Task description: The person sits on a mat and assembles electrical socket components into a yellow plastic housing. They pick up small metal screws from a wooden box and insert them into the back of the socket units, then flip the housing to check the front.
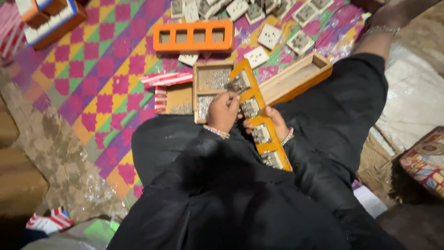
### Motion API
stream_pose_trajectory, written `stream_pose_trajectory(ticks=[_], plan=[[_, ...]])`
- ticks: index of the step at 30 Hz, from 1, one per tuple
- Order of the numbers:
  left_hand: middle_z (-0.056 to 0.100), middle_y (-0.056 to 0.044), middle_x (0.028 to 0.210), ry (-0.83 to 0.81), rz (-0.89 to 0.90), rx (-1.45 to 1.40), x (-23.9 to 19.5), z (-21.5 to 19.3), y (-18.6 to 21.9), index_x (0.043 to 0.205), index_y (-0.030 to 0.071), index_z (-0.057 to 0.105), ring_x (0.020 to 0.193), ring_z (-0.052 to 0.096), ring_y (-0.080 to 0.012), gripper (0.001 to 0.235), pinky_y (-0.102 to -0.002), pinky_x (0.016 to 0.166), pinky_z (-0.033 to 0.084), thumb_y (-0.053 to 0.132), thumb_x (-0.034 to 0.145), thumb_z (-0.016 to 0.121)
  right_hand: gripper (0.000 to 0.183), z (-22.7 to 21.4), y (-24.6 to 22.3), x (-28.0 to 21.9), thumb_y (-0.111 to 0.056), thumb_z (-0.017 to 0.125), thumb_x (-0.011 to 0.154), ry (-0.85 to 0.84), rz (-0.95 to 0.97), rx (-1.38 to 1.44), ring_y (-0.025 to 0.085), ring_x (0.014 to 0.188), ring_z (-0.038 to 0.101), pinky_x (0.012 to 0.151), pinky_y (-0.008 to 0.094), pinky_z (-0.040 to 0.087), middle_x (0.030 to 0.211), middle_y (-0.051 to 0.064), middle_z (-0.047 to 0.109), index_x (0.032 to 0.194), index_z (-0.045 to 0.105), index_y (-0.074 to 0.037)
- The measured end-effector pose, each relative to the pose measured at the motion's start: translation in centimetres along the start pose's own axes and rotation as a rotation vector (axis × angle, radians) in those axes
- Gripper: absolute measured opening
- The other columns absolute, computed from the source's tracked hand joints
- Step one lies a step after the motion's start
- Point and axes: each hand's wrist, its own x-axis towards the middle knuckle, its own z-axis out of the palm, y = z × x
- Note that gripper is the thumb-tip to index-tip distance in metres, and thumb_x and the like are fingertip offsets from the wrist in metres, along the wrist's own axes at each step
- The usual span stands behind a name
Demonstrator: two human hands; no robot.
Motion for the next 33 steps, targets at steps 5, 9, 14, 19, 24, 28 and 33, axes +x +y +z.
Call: stream_pose_trajectory(ticks=[5,9,14,19,24,28,33], plan=[[0.069,-0.007,0.092,0.056,0.015,-0.027,0.5,0.4,-0.3,0.096,0.0,0.074,0.071,0.071,-0.0084,0.012,-0.024,0.05,0.059,0.011,0.093,0.074,0.071,0.4,-0.1,0.2,-0.051,0.061,0.099,-0.014,-0.014,0.003,0.026,0.093,0.053,0.082,0.04,0.05,0.131,0.02,0.058,0.15,0.044,-0.005],[0.068,-0.003,0.078,0.036,-0.147,-0.212,0.7,0.9,-1.8,0.094,0.0,0.072,0.062,0.062,-0.0055,0.009,-0.024,0.046,0.055,0.008,0.091,0.073,0.074,1.1,-0.2,0.2,-0.052,0.061,0.097,-0.025,0.005,0.004,0.024,0.093,0.053,0.081,0.038,0.049,0.133,0.02,0.057,0.152,0.043,-0.007],[0.067,-0.002,0.077,0.053,-0.187,-0.297,1.0,1.3,-2.2,0.095,0.002,0.068,0.06,0.059,-0.0046,0.008,-0.023,0.045,0.054,0.007,0.09,0.073,0.07,1.4,-0.2,0.4,-0.05,0.062,0.098,-0.043,-0.006,0.035,0.025,0.091,0.052,0.08,0.038,0.048,0.133,0.021,0.057,0.152,0.043,-0.01],[0.064,-0.003,0.092,0.072,-0.041,-0.16,0.7,0.9,-1.5,0.089,-0.001,0.071,0.065,0.064,-0.0077,0.008,-0.024,0.046,0.057,0.006,0.089,0.074,0.068,1.2,-0.2,0.5,-0.05,0.061,0.099,-0.051,0.015,0.076,0.026,0.093,0.052,0.082,0.039,0.049,0.132,0.021,0.057,0.15,0.045,-0.008],[0.066,-0.004,0.096,0.117,0.289,0.043,0.5,0.5,-1.1,0.094,0.0,0.073,0.076,0.065,-0.0095,0.007,-0.026,0.06,0.056,0.005,0.09,0.075,0.069,1.7,-0.4,0.2,-0.049,0.063,0.098,-0.054,-0.019,0.066,0.026,0.093,0.052,0.082,0.039,0.049,0.133,0.021,0.056,0.151,0.045,-0.009],[0.063,-0.003,0.091,0.045,-0.052,-0.196,0.7,0.9,-1.4,0.093,0.001,0.07,0.068,0.062,-0.009,0.009,-0.025,0.051,0.055,0.01,0.09,0.073,0.068,2.1,-0.5,0.1,-0.048,0.064,0.098,-0.053,-0.047,0.065,0.026,0.092,0.052,0.08,0.038,0.049,0.132,0.021,0.057,0.151,0.044,-0.012],[0.066,-0.004,0.093,0.072,0.089,-0.044,1.1,0.8,-2.4,0.091,0.001,0.072,0.074,0.063,-0.0092,0.01,-0.025,0.058,0.054,0.01,0.091,0.077,0.073,2.2,-0.5,0.3,-0.051,0.064,0.096,-0.043,0.001,0.106,0.025,0.093,0.053,0.082,0.039,0.05,0.133,0.021,0.056,0.153,0.042,-0.009]])
